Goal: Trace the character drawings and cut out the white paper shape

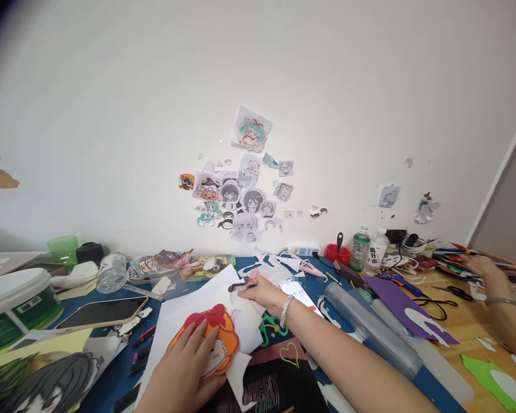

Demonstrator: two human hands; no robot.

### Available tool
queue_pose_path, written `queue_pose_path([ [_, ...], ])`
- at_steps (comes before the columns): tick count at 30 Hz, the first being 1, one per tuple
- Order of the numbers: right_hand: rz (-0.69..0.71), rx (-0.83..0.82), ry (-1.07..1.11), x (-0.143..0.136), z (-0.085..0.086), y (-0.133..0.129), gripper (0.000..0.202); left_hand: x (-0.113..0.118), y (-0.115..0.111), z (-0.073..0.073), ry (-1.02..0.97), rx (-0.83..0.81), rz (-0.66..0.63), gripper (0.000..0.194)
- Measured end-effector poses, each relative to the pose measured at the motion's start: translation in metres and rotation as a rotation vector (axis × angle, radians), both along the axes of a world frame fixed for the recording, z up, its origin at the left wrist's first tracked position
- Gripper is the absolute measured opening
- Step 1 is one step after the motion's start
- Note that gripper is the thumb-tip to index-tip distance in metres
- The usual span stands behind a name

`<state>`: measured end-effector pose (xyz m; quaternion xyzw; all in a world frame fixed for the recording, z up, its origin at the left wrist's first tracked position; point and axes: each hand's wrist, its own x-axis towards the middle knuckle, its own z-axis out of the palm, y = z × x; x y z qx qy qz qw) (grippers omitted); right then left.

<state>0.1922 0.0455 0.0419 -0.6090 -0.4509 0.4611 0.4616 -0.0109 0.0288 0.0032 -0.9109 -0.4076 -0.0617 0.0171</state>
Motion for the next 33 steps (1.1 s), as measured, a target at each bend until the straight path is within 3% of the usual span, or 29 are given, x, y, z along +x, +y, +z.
queue_pose_path([
  [5,-0.073,-0.018,-0.203,-0.019,0.003,-0.006,0.034,-0.005,0.008,-0.017,-0.021,0.3,0.024,0.058],
  [10,-0.137,0.052,-0.144,-0.034,0.007,-0.01,0.039,-0.019,0.024,-0.026,-0.218,0.589,-0.089,0.056],
  [13,-0.14,0.094,-0.075,-0.037,0.017,-0.011,0.039,-0.024,0.028,-0.024,-0.405,0.697,-0.132,0.05],
  [16,-0.17,0.175,-0.002,-0.027,0.035,-0.012,0.04,-0.026,0.027,-0.011,-0.491,0.77,-0.17,0.04],
  [20,-0.105,0.183,0.091,0.008,0.056,-0.013,0.033,-0.026,0.02,0.011,-0.504,0.736,-0.021,0.046],
  [23,-0.207,0.213,0.112,0.04,0.06,-0.007,0.034,-0.026,0.017,0.018,-0.504,0.68,0.124,0.056],
  [28,-0.353,0.176,0.031,0.077,0.053,0.024,0.036,-0.022,0.02,0.005,-0.438,0.578,0.172,0.054],
  [33,-0.4,0.085,-0.113,0.08,0.037,0.069,0.028,-0.014,0.021,-0.012,-0.323,0.483,0.136,0.049],
])
